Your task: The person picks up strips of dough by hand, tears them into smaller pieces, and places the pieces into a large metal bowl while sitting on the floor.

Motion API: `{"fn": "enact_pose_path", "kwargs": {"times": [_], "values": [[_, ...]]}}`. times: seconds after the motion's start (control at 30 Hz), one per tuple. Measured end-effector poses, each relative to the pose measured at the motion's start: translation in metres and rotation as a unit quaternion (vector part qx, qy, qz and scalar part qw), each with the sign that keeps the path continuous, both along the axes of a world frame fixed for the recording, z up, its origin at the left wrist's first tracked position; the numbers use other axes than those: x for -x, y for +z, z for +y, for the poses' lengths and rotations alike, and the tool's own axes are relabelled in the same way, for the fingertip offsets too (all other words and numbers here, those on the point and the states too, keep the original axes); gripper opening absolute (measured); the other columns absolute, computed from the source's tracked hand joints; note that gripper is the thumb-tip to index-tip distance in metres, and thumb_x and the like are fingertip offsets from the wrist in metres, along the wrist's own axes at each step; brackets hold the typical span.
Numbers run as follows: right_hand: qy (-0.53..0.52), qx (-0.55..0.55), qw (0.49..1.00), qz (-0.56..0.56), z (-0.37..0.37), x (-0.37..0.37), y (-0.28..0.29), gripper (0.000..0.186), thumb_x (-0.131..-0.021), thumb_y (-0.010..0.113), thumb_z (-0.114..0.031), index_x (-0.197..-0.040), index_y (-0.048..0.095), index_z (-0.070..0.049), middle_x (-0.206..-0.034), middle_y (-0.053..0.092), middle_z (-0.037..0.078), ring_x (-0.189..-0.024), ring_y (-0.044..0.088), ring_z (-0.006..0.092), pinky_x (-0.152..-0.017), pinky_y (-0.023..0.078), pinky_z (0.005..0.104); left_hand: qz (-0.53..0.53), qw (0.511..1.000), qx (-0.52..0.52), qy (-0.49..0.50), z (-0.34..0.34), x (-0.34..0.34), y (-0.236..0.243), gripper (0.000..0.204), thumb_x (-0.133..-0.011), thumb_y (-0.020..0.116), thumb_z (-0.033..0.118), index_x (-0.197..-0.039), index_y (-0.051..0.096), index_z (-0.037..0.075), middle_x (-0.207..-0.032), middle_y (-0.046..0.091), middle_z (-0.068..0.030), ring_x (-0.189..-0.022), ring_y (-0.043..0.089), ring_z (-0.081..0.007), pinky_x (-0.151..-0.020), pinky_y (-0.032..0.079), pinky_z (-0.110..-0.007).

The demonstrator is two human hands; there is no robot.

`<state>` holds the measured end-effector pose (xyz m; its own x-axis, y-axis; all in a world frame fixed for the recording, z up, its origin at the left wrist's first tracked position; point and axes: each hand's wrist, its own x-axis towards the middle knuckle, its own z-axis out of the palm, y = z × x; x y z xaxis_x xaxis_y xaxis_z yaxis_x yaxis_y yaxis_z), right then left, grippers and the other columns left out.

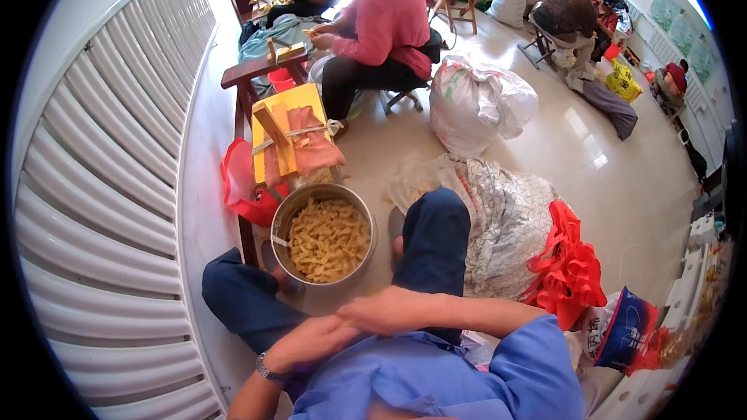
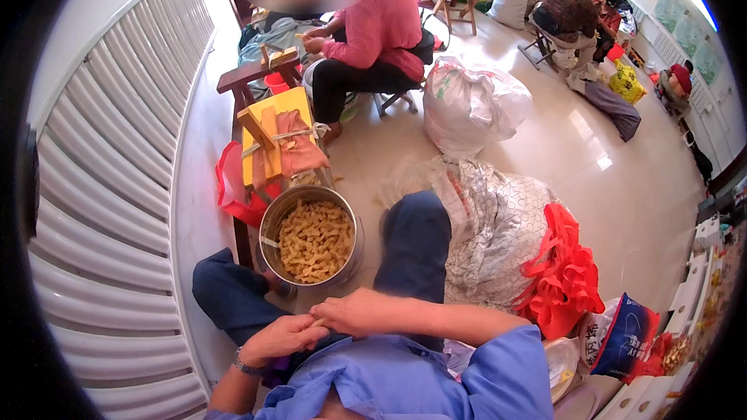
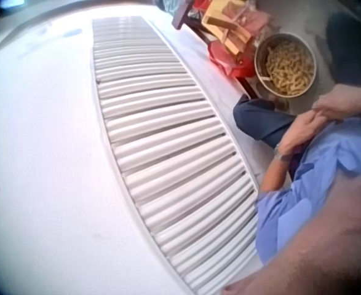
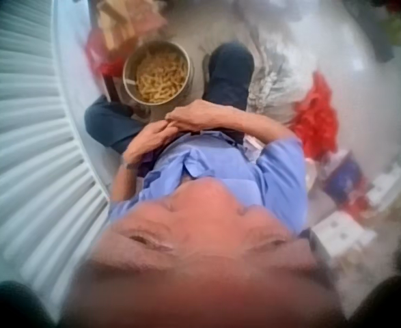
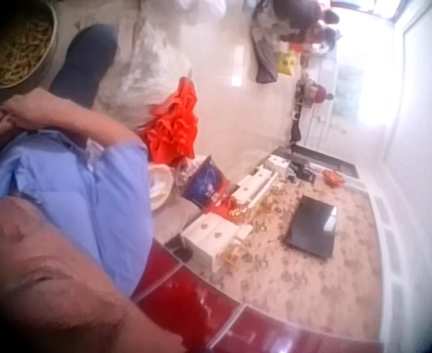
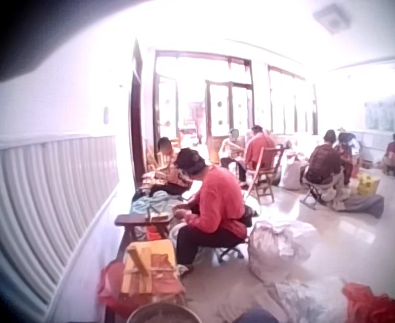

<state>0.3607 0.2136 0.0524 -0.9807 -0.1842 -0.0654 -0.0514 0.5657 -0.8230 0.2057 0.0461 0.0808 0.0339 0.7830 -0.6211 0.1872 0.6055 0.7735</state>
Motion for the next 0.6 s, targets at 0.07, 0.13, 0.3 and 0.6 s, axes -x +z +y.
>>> {"fn": "enact_pose_path", "kwargs": {"times": [0.07,0.13,0.3,0.6], "values": [[0.016,-0.009,1.000,-0.017,0.001,-0.001,-0.001,0.032,-0.098,0.053,-0.024,-0.123,0.051,-0.005,-0.103,0.065,0.018,-0.084,0.067,0.0405,-0.067,0.054,0.0497,-0.017,0.999,-0.050,0.003,-0.010,0.005,-0.013,0.040,-0.103,0.054,0.039,-0.093,0.066,0.002,-0.080,0.062,-0.0011,-0.072,0.055,-0.0079,-0.065,0.045,-0.023],[0.049,-0.038,0.998,-0.005,0.001,0.001,-0.011,0.025,-0.100,0.049,-0.027,-0.112,0.052,-0.004,-0.099,0.064,0.019,-0.084,0.066,0.0418,-0.068,0.052,0.0514,-0.025,0.999,-0.010,-0.033,-0.012,0.006,-0.010,0.040,-0.104,0.053,0.040,-0.095,0.066,0.004,-0.082,0.062,-0.0014,-0.074,0.056,-0.0088,-0.066,0.046,-0.024],[0.134,0.029,0.985,-0.107,0.002,-0.010,0.008,0.035,-0.106,0.039,-0.037,-0.103,0.048,-0.003,-0.089,0.062,0.025,-0.083,0.061,0.0469,-0.073,0.048,0.0551,0.002,0.987,-0.035,-0.155,-0.029,0.005,-0.011,0.040,-0.105,0.049,0.042,-0.097,0.064,0.006,-0.079,0.062,-0.0037,-0.075,0.058,-0.0145,-0.070,0.049,-0.031],[0.102,0.011,0.985,-0.137,0.019,0.004,0.039,0.036,-0.106,0.039,-0.037,-0.101,0.050,-0.003,-0.085,0.062,0.026,-0.082,0.061,0.0469,-0.074,0.047,0.0552,0.090,0.982,-0.041,-0.159,-0.015,0.016,0.014,0.041,-0.104,0.048,0.043,-0.095,0.059,0.004,-0.086,0.064,-0.0196,-0.080,0.063,-0.0375,-0.073,0.051,-0.042]]}}
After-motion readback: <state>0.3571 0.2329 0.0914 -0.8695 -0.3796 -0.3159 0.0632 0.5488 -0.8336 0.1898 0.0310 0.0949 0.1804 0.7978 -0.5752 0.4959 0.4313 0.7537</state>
